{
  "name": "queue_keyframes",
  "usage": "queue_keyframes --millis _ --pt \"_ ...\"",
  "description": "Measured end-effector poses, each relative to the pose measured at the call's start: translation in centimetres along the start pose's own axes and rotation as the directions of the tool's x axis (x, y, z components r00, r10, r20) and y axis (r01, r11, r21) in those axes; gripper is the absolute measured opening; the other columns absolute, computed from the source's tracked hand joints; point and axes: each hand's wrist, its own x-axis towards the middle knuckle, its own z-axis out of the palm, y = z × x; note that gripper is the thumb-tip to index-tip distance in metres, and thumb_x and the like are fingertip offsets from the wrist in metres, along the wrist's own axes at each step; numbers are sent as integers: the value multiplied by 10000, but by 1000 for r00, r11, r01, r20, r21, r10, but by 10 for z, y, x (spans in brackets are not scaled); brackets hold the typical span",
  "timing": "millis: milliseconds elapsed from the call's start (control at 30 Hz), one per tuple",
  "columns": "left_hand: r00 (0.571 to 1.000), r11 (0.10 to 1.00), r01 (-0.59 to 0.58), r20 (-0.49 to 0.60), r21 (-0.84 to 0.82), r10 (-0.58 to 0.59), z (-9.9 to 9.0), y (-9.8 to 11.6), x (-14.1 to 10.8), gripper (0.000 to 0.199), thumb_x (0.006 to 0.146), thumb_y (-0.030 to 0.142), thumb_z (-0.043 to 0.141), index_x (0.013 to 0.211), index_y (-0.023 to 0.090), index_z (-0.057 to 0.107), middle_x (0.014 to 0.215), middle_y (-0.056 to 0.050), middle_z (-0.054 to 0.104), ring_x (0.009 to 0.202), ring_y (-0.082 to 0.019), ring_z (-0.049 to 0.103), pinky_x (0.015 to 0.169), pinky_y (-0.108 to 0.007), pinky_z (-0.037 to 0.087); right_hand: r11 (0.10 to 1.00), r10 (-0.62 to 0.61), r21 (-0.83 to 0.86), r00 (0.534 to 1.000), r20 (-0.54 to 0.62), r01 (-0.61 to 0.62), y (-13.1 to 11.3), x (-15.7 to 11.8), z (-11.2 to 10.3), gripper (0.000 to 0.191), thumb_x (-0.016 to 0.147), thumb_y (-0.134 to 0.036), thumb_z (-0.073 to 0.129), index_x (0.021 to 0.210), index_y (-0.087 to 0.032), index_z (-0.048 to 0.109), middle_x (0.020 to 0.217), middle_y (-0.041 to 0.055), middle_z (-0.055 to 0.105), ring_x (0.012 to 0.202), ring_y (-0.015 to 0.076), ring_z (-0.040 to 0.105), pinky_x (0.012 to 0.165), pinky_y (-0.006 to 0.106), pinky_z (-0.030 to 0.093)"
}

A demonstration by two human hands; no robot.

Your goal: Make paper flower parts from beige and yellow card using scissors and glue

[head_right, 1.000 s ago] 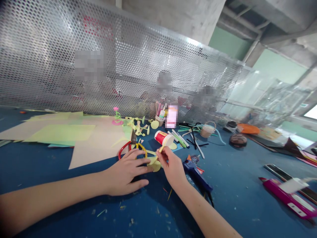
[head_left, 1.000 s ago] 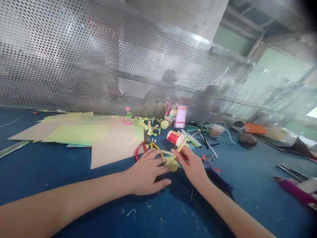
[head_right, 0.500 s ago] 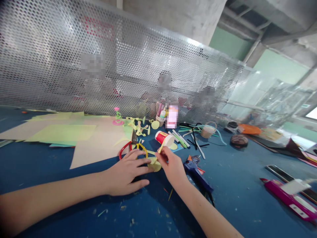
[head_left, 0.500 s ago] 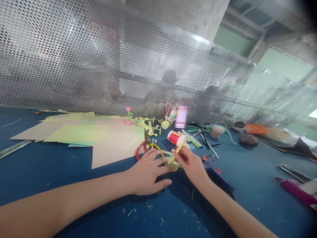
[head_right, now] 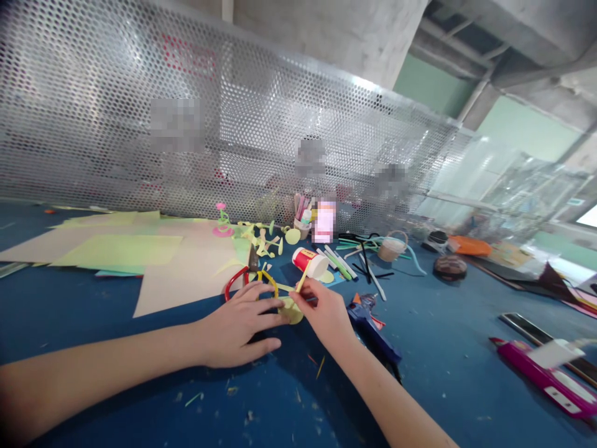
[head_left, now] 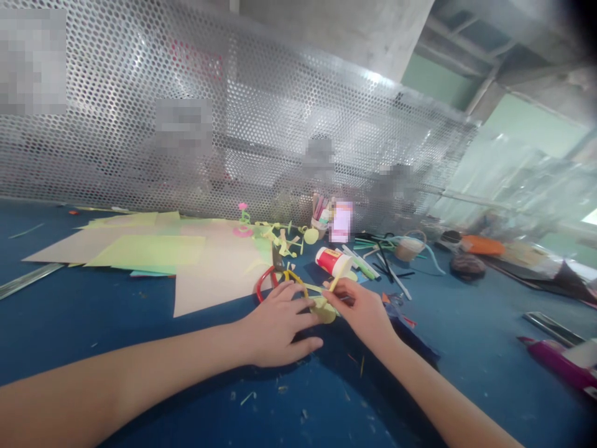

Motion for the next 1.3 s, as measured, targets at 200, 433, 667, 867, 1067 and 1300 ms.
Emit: queue_keyframes --millis 200,433,667,867,1067,1300 --pt "1000 1000 -4 -8 -6 4 1 0 -1 385 857 452 410 1188 288 521 1194 -33 550 1197 -291 341 1027 -501 211 1000 12 13 1000 19 -12 -2 0 0 192 766 -374 567 842 -201 601 782 37 683 721 187 649 672 291 520" --pt "1000 1000 -9 -12 -2 9 1 -1 -1 381 861 454 405 1180 283 524 1166 -33 566 1197 -286 343 1022 -515 212 998 -48 -38 999 21 48 -1 -1 0 228 805 -395 512 844 -191 605 787 44 678 708 181 641 678 278 510" --pt "1000 1000 -11 -20 19 11 1 0 -1 378 855 455 415 1150 259 546 1197 -38 551 1205 -287 338 1025 -506 221 995 -52 -85 998 39 55 4 0 0 166 781 -326 530 762 -178 602 714 32 652 640 163 612 627 258 490" --pt "1000 1000 -10 -5 20 10 1 -1 -1 405 861 465 394 1188 264 525 1227 -28 531 1212 -297 325 1030 -511 214 992 -43 -110 993 110 55 6 1 -5 180 772 -312 523 776 -172 636 703 35 671 647 173 616 622 261 477" --pt "1000 1000 -14 6 12 14 2 -2 -1 402 866 466 384 1221 316 499 1241 -11 518 1213 -309 321 1017 -541 214 984 -72 -156 991 112 89 3 1 -5 180 768 -292 519 731 -173 650 673 27 661 618 160 598 600 249 463" --pt "1000 1000 -22 -4 11 22 2 -2 -2 393 864 462 396 1217 329 505 1231 -19 523 1206 -295 334 1013 -531 230 983 -68 -162 992 108 85 3 1 -4 176 769 -294 521 717 -176 641 685 32 666 619 158 595 602 254 467"
